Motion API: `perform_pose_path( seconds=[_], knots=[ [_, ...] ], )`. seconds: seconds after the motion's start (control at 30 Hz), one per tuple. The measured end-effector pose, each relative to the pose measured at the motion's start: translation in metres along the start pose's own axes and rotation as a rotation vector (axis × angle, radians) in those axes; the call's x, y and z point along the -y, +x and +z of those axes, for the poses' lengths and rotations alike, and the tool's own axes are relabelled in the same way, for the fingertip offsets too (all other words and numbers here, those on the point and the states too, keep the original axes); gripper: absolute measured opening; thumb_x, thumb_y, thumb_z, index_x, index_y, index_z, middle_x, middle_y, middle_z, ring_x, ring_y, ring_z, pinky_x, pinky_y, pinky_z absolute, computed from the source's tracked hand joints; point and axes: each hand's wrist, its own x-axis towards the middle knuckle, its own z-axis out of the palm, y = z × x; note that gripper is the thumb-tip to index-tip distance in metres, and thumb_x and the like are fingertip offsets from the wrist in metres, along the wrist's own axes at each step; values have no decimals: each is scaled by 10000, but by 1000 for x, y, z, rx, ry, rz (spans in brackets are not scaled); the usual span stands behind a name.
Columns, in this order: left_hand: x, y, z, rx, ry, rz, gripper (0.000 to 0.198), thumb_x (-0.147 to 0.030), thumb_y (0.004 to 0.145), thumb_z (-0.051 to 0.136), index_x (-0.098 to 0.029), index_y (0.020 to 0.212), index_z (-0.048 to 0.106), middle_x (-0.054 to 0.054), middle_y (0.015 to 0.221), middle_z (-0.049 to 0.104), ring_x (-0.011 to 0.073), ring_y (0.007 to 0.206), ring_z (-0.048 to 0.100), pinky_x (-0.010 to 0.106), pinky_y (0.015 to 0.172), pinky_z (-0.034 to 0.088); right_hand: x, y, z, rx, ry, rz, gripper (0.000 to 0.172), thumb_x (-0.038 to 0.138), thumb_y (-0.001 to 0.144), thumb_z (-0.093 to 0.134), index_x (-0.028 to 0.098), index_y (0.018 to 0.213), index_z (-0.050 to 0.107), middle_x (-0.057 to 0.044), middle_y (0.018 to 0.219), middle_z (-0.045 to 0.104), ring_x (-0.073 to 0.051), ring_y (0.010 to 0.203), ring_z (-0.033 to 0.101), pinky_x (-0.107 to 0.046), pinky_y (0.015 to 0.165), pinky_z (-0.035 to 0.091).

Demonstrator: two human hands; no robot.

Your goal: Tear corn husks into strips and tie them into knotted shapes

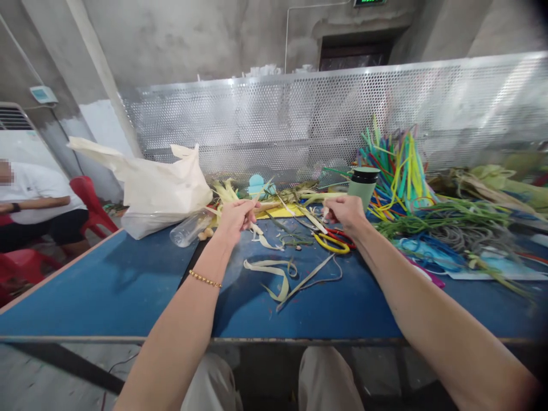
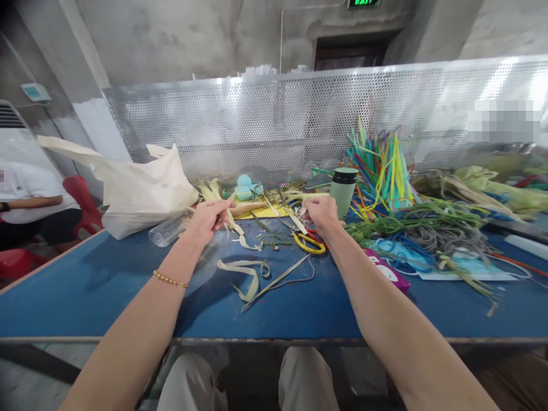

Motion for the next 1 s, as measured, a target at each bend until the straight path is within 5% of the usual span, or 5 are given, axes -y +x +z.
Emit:
perform_pose_path(
  seconds=[0.17, 0.37, 0.53, 0.73, 1.0],
  knots=[
    [13, 1, 9, -30, 90, -57, 200, -269, 710, 655, -110, 770, 760, 44, 585, 681, 60, 424, 322, 233, 443, 203, 30, -41, 46, 275, 358, 176, 152, 287, 638, 762, 166, 669, 675, -19, 590, 646, -112, 465, 526, -240, 435, 428],
    [17, -10, 27, 10, 41, -103, 134, -226, 708, 666, -134, 706, 764, 57, 700, 733, 149, 662, 598, 244, 593, 393, 34, -69, 73, 491, 390, 181, 303, 366, 614, 814, 167, 567, 590, 52, 465, 461, -60, 407, 361, -223, 392, 272],
    [14, -17, 36, 10, 53, -60, 119, -215, 717, 667, -140, 642, 720, 21, 647, 677, 137, 638, 564, 248, 610, 408, 27, -70, 74, 476, 291, 148, 367, 469, 622, 812, 148, 631, 635, 12, 538, 564, -56, 404, 370, -220, 378, 258],
    [19, -19, 39, 113, 45, -41, 245, -189, 761, 616, -133, 523, 609, -7, 530, 545, 79, 522, 408, 232, 539, 316, 30, -72, 74, 411, 157, -26, 446, 544, 701, 743, 177, 529, 557, 34, 434, 465, -61, 376, 355, -219, 372, 253],
    [23, -20, 44, 196, -216, -219, 156, -227, 792, 671, -107, 700, 706, 52, 610, 660, 114, 582, 580, 248, 651, 463, 31, -73, 75, 338, 113, 8, 465, 561, 681, 750, 175, 508, 556, 13, 422, 505, -62, 355, 357, -214, 352, 242]
  ],
)
